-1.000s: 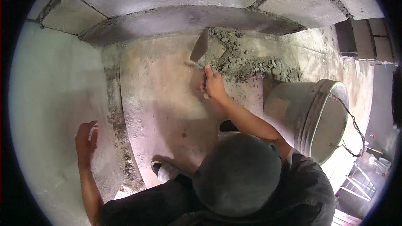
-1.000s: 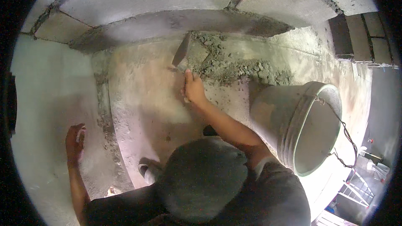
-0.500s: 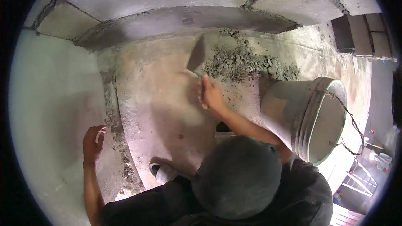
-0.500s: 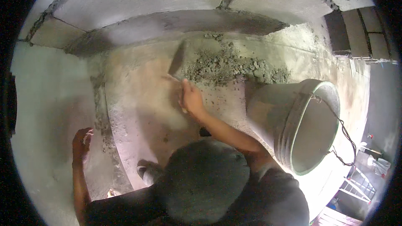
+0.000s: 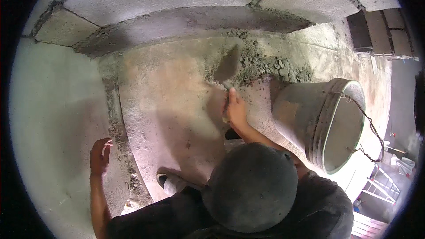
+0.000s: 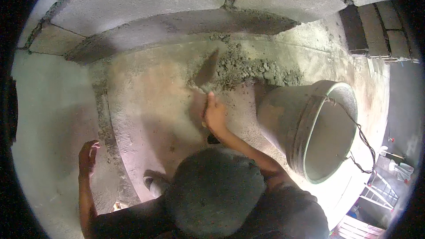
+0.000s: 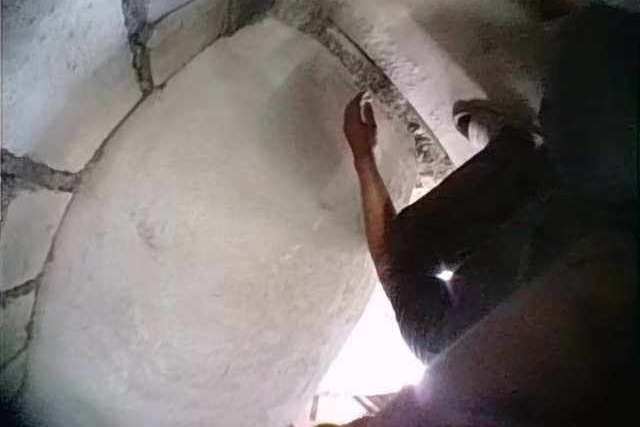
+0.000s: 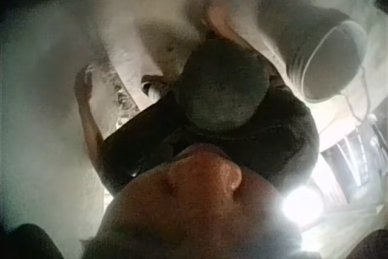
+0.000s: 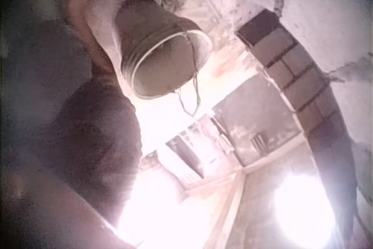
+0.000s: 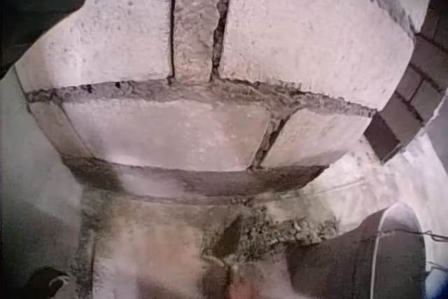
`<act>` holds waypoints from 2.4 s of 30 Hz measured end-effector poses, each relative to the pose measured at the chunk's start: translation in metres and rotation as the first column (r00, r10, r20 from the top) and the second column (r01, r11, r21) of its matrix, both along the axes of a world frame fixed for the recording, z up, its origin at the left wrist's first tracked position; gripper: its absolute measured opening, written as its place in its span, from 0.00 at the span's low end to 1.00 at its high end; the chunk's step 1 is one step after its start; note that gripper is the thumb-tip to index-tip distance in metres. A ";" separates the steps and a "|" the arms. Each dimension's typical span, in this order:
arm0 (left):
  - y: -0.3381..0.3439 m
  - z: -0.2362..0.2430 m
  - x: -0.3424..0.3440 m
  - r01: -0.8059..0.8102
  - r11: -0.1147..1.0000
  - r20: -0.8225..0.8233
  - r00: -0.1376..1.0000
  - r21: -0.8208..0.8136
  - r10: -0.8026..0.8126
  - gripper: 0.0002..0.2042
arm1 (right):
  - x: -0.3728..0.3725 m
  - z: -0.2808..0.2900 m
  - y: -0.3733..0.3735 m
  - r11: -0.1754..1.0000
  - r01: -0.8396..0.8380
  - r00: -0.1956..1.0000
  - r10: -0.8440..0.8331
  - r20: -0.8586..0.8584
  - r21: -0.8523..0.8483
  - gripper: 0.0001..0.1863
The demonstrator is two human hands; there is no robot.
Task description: Applying and smoothing mortar at the base of a wall using a trowel.
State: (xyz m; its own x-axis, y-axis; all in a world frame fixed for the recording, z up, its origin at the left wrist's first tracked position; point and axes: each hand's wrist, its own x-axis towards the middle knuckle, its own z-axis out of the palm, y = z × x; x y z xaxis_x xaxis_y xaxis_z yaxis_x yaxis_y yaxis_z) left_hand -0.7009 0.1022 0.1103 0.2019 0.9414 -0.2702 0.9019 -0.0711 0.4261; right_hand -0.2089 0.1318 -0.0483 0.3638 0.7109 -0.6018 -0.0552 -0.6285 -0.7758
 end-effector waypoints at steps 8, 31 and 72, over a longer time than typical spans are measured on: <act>0.011 -0.008 0.020 0.092 0.992 0.000 0.996 -0.080 -0.093 0.11 | -0.002 -0.023 0.052 0.974 0.195 0.957 -0.164 -0.241 0.112 0.28; 0.002 -0.019 0.011 -0.023 0.989 0.102 0.994 -0.143 0.038 0.11 | 0.013 0.017 0.038 0.955 0.295 0.932 -0.278 -0.234 0.041 0.26; 0.008 -0.025 0.002 0.003 0.992 0.110 0.994 -0.127 0.011 0.11 | 0.047 -0.023 -0.042 0.999 -0.031 0.986 0.036 0.162 -0.031 0.25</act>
